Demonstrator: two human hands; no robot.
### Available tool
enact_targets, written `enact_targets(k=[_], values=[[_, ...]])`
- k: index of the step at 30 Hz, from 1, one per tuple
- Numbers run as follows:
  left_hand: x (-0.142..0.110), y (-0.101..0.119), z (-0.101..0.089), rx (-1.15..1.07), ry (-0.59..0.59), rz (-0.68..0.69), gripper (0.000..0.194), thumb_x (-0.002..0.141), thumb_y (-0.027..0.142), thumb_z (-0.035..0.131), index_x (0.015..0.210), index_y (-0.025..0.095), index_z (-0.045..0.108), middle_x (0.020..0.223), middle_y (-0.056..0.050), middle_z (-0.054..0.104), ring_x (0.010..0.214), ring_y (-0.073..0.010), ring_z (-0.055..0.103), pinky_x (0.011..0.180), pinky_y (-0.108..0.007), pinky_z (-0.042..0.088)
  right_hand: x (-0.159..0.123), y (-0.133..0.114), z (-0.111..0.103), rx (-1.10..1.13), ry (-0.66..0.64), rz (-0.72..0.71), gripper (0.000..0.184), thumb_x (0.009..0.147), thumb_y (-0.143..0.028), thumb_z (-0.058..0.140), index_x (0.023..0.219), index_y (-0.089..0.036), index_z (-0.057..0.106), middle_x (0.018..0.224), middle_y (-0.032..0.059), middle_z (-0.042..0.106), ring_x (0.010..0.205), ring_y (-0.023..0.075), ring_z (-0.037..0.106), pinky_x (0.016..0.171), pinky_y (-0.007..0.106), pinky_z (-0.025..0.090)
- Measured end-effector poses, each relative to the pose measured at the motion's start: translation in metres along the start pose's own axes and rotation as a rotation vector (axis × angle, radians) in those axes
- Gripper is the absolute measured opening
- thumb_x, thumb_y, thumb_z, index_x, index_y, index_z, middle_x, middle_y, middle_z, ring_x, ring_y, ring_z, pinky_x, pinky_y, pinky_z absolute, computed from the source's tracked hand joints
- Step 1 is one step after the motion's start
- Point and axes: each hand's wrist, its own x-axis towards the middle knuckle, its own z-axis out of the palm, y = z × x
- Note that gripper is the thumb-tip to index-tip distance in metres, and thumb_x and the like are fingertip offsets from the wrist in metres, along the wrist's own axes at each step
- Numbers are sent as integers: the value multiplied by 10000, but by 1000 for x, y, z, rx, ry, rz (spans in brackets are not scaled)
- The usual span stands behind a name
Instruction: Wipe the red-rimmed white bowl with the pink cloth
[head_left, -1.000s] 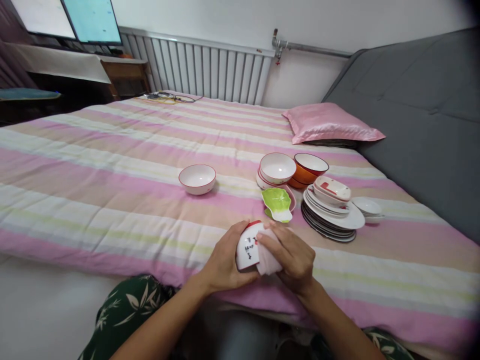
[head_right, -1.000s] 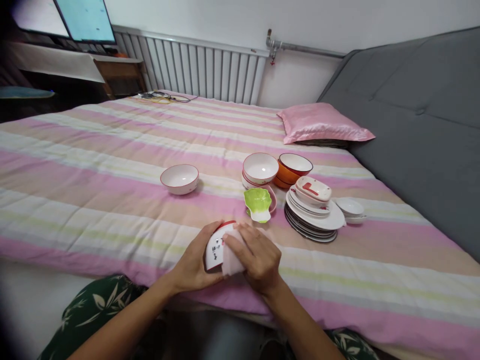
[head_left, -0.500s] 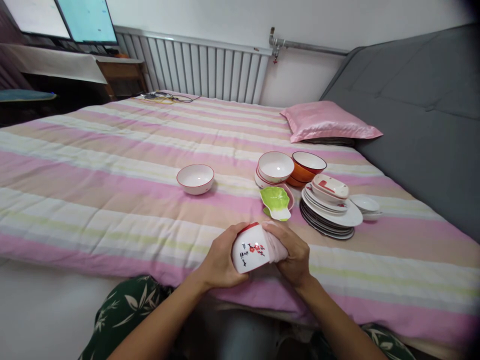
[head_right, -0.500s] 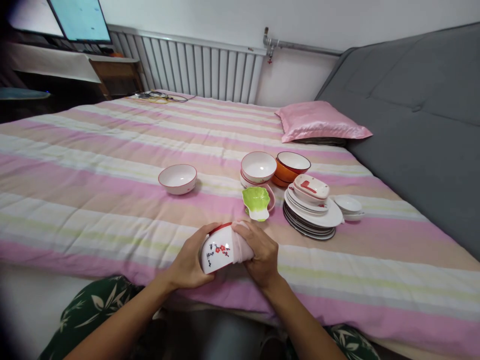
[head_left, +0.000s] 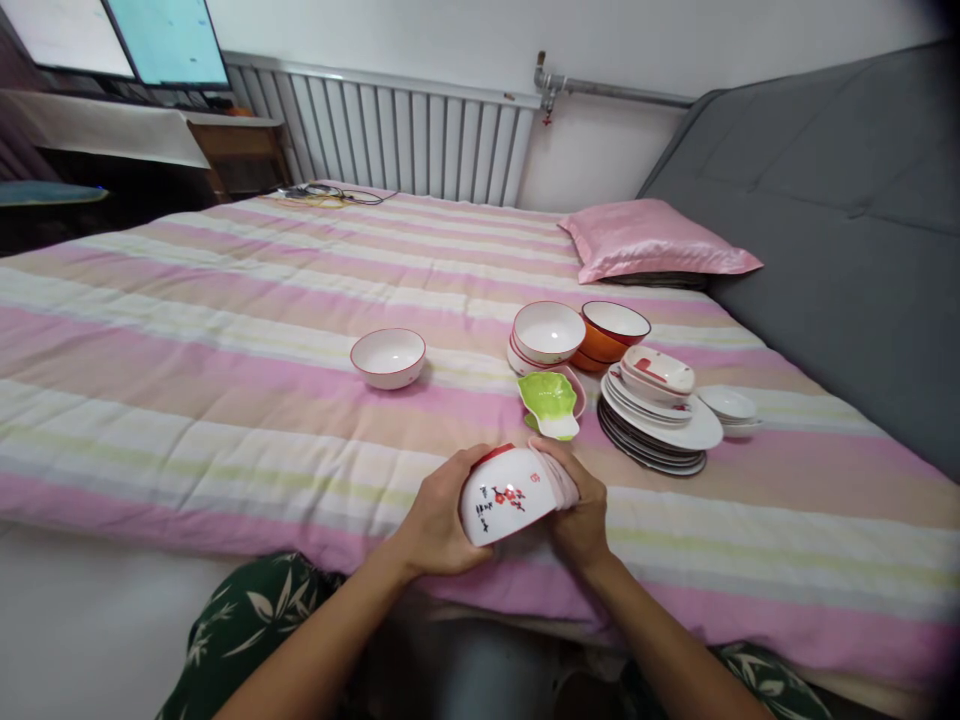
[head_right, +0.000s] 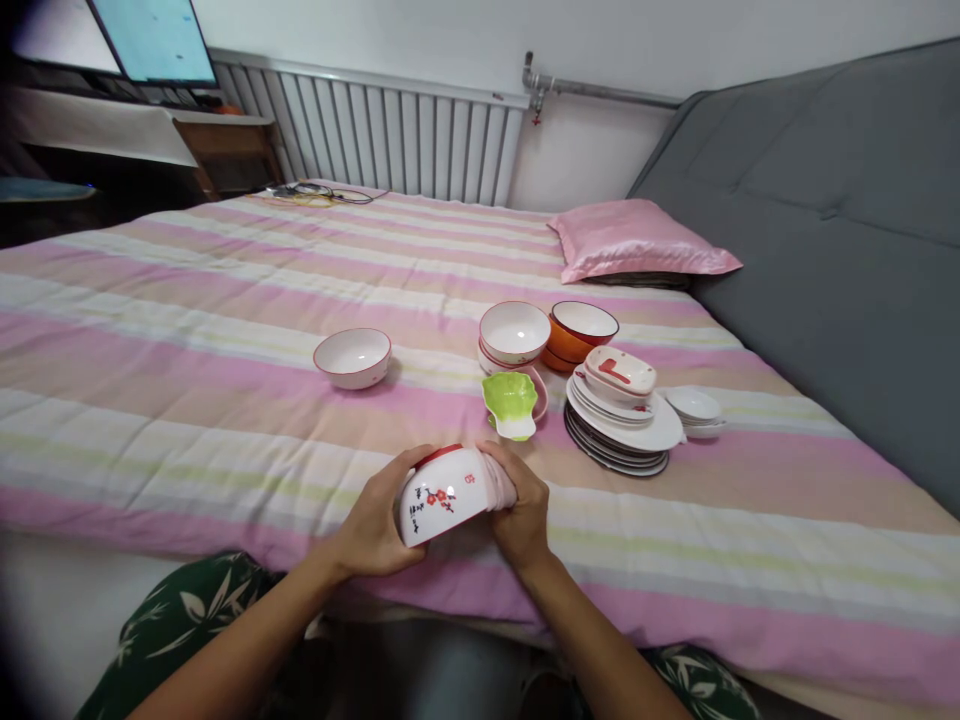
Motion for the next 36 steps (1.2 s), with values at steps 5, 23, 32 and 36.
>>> enact_targets(k=[5,23,32,36], values=[[1,1,-2,-6,-14,-21,842,520,155,645,1299,224,334,1286,-87,529,1131,-269,540,966,-398,442,0,0,0,18,-15,84,435,694,-145,604,1119,-238,611,1086,44,673,987,230,634,860,334,502],[1,-4,-11,-5,25,-176,638,699,87,491,1320,195,392,1353,-76,487,1239,-240,448,1061,-395,348,2,4,6,-62,-95,142,550,742,-159,545,1284,-226,485,1233,49,600,1126,222,565,958,358,447],[1,-12,-9,107,165,-329,439,787,149,396,1213,139,505,1225,-112,580,1129,-241,526,975,-405,412,2,-1,6,-107,-127,121,606,750,-159,566,1333,-246,427,1255,54,590,1130,229,572,936,367,471],[2,-15,-8,108,239,-411,426,773,150,387,1171,142,540,1179,-111,606,1085,-247,551,944,-420,434,1,1,7,-114,-138,107,615,752,-158,571,1341,-247,415,1294,62,560,1180,242,535,955,392,458]])
